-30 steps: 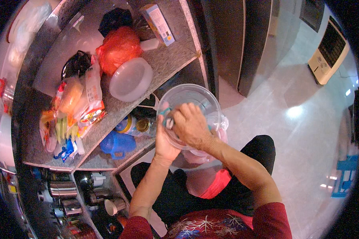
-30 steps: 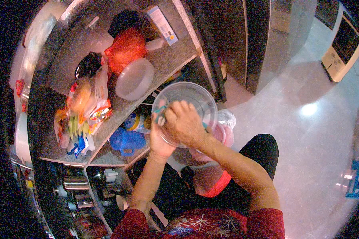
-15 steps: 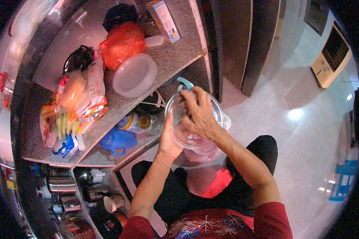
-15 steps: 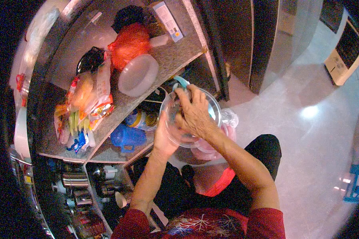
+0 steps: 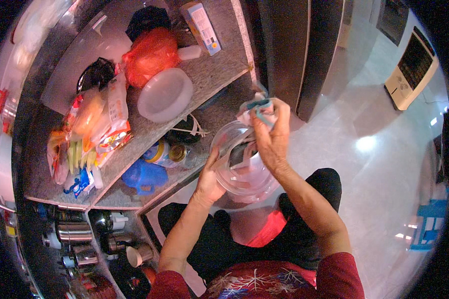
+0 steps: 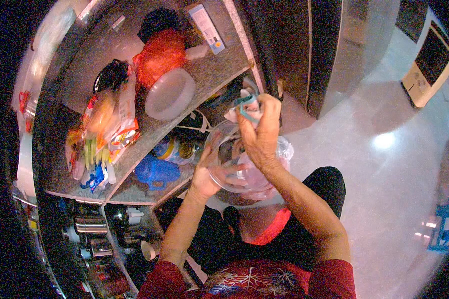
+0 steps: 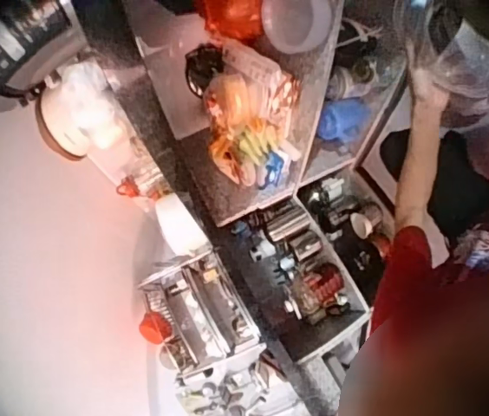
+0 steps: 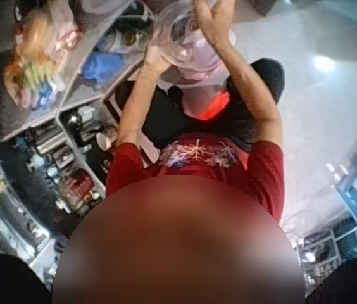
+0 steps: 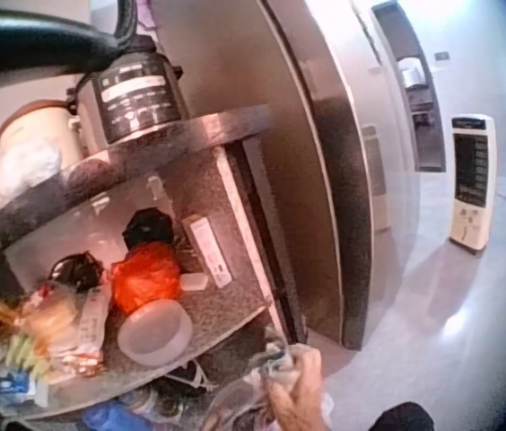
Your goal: The person sits on the floor and wipes the inside and outside of several clear plastic container lids using a blue cloth. They pick up each lid from a stack, wipe it thoroughly, and place it into a pink bucket.
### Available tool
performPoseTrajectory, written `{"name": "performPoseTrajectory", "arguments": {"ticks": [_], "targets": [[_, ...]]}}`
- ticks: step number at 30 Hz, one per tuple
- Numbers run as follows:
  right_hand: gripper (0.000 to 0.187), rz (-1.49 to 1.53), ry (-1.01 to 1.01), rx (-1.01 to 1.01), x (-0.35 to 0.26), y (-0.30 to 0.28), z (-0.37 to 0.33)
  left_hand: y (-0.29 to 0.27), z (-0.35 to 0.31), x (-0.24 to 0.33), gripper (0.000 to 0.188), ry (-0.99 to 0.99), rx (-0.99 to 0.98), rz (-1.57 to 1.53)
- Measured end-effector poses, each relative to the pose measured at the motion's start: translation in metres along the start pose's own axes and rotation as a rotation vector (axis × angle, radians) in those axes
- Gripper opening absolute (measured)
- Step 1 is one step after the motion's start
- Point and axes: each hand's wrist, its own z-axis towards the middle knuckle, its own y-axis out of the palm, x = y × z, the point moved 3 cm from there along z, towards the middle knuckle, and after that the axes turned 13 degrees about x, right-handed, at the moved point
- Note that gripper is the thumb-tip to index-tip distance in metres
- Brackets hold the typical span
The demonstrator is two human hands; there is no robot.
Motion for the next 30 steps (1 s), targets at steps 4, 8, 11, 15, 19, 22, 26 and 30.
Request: {"name": "performPoseTrajectory", "arguments": {"ticks": [4,8,11,15,19,22,26,30], "targets": [[0.05,-0.408,-0.568,-0.344,0.001,0.012,-0.024,0.02,-0.003,0.002,0.055,0.129,0.056,0.011],[0.06,-0.217,-0.54,-0.736,-0.03,0.002,-0.048,0.005,-0.009,0.018,0.047,0.147,0.1,-0.101],[0.063,-0.04,-0.504,-0.951,-0.038,-0.004,-0.053,-0.004,-0.008,0.031,0.05,0.157,0.14,-0.065],[0.053,0.116,-0.502,-1.133,-0.027,-0.007,-0.057,0.003,-0.01,0.032,0.065,0.172,0.133,0.066],[0.049,0.279,-0.174,-1.251,-0.023,-0.008,-0.058,-0.001,-0.015,0.035,0.071,0.124,0.045,0.133],[0.052,0.094,-0.126,-0.794,-0.024,-0.007,-0.029,0.008,-0.021,0.029,0.067,0.077,-0.012,0.058],[0.065,-0.25,-0.259,-0.453,-0.026,0.006,-0.03,0.007,-0.014,0.017,0.058,0.18,0.012,0.101],[0.043,-0.013,-0.548,-0.705,-0.041,0.015,-0.065,0.015,-0.015,0.017,0.069,0.113,0.071,-0.083]]}}
